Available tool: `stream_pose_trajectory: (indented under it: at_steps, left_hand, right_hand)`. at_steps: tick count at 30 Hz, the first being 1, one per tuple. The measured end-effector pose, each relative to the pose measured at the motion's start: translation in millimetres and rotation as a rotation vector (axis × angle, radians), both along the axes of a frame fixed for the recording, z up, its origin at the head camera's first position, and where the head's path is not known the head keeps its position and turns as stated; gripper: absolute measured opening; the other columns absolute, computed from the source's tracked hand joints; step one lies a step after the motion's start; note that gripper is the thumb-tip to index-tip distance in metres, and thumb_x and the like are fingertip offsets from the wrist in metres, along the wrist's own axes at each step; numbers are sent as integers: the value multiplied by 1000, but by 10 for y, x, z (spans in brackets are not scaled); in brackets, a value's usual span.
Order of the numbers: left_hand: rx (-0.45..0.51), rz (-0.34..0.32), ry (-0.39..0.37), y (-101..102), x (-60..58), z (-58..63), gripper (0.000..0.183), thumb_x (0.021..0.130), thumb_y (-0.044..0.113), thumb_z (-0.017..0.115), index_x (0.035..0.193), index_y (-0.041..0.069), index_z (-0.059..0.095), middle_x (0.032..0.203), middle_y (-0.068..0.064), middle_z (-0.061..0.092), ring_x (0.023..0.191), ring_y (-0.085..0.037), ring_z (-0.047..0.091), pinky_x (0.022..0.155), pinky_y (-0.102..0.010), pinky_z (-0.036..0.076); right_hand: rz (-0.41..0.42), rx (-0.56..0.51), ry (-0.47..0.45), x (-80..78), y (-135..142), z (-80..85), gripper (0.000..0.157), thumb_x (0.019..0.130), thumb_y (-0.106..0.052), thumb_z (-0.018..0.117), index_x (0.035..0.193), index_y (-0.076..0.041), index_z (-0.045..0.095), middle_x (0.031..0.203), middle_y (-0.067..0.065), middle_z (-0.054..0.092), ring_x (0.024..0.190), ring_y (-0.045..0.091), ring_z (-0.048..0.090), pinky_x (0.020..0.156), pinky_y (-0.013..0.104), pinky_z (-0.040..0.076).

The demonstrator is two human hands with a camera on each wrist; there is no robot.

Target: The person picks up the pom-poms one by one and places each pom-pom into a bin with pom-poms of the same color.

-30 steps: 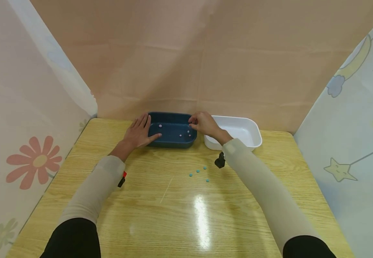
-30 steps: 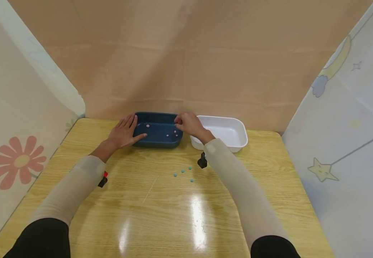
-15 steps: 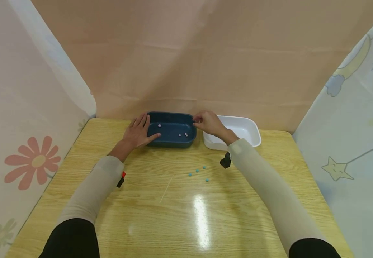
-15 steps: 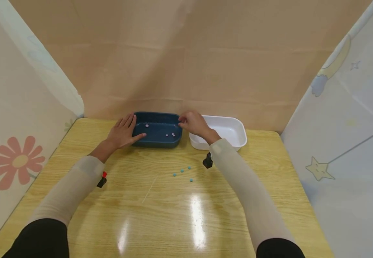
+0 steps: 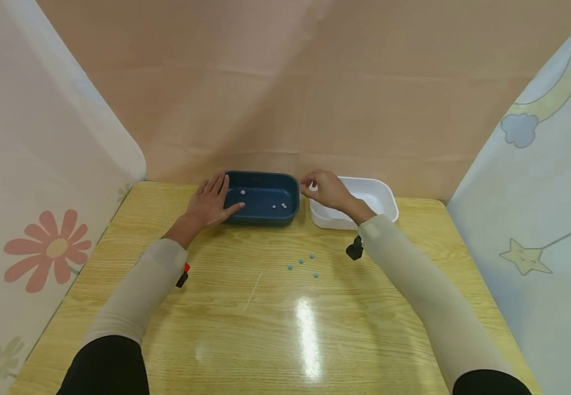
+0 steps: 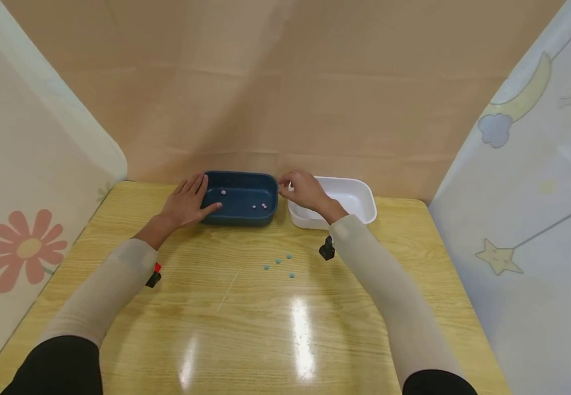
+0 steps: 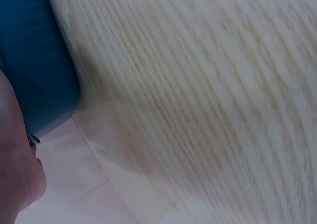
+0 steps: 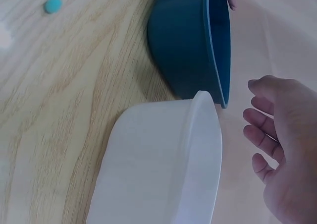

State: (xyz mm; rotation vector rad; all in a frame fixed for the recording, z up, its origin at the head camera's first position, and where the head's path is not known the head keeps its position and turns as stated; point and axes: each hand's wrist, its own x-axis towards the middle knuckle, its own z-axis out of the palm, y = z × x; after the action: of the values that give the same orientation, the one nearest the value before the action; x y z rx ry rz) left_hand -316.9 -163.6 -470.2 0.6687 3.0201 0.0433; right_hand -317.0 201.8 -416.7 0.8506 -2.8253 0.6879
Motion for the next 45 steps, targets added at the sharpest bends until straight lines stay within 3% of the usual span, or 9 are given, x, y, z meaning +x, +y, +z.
stream_pose_trajectory:
  at_steps: [12,28,34,45]
  left_hand:
    - [25,-39,23,-15,18,68,101,105,76,27,170,4,3,178,-19,1,165,-36,3,132,-53,8]
    - [44,-136,68,143,122,162,96,105,70,42,170,5,14,177,-20,6,165,-35,6,132,-53,8]
    - [67,-155,60,215,184,224,95,105,68,46,171,7,14,178,-19,5,165,-31,1,133,-52,4]
    - [98,-206,82,376,298,285,93,104,66,51,170,7,23,177,-18,14,164,-34,13,133,-51,8]
  right_hand:
    - [-17,60,12,84,176,13,37,98,-22,78,125,3,73,121,18,73,110,36,68,98,52,54]
    - [-62,120,30,189,526,-81,59,99,-30,77,144,4,61,145,24,61,139,43,52,118,57,40]
    - [-93,137,36,235,680,-132,67,99,-33,76,151,4,54,153,26,53,145,45,46,120,61,37]
    - [-98,201,58,315,1010,-164,79,99,-45,71,154,6,48,159,31,45,151,51,35,121,68,31]
